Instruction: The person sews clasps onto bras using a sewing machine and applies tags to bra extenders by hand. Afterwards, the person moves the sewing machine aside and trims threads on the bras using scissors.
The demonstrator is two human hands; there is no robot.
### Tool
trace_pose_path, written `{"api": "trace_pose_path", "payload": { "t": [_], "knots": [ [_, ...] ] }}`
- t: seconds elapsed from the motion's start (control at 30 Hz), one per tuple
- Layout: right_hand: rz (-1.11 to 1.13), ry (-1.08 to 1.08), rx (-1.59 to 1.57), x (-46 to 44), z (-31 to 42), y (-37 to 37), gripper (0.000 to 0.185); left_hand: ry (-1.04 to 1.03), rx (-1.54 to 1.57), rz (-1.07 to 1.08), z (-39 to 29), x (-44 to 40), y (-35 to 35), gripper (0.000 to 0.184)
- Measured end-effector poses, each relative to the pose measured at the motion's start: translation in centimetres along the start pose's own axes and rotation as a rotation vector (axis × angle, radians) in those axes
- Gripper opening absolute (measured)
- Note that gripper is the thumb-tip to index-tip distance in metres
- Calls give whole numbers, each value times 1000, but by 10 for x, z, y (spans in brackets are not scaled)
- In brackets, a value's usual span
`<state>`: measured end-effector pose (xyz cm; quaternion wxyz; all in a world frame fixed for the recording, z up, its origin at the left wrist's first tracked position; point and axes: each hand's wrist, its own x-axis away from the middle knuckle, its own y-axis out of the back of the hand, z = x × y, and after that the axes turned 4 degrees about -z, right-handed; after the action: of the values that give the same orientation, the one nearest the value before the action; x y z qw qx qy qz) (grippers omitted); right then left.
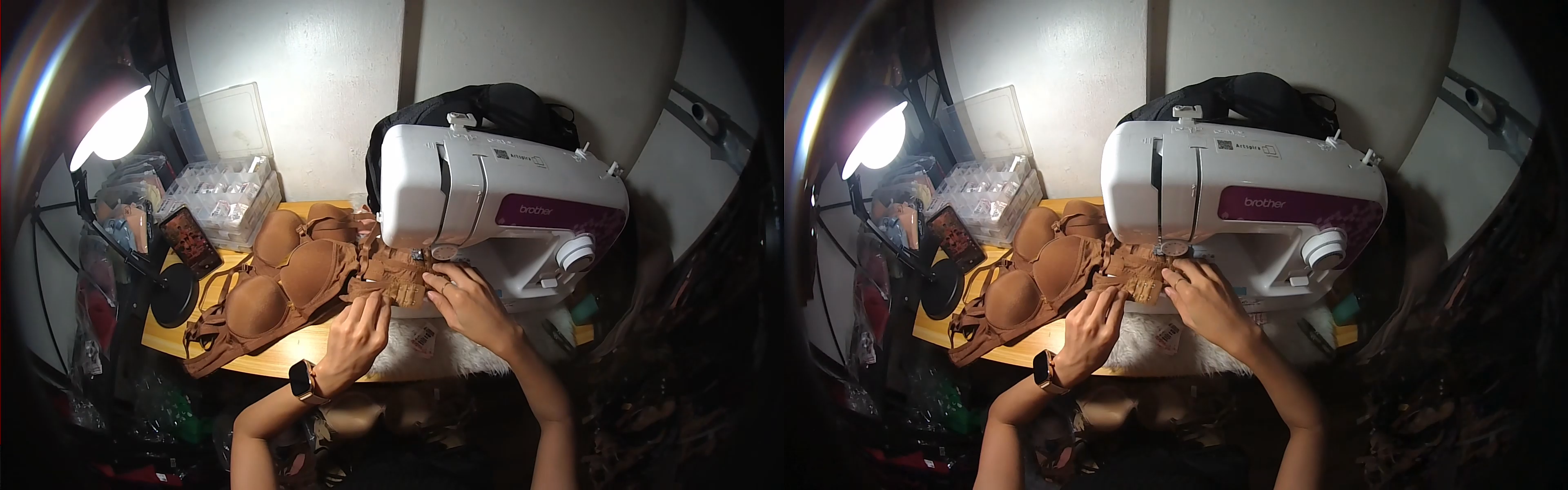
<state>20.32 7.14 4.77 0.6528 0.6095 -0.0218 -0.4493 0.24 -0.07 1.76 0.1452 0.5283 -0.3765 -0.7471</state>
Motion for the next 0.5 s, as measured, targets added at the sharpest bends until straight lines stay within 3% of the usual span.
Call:
{"api": "trace_pose_path", "payload": {
  "t": [0.5],
  "knots": [
    [-1,10,13,-5,-3,-2,26,-8,-10,40,-2,-1,2,40]
  ]
}}
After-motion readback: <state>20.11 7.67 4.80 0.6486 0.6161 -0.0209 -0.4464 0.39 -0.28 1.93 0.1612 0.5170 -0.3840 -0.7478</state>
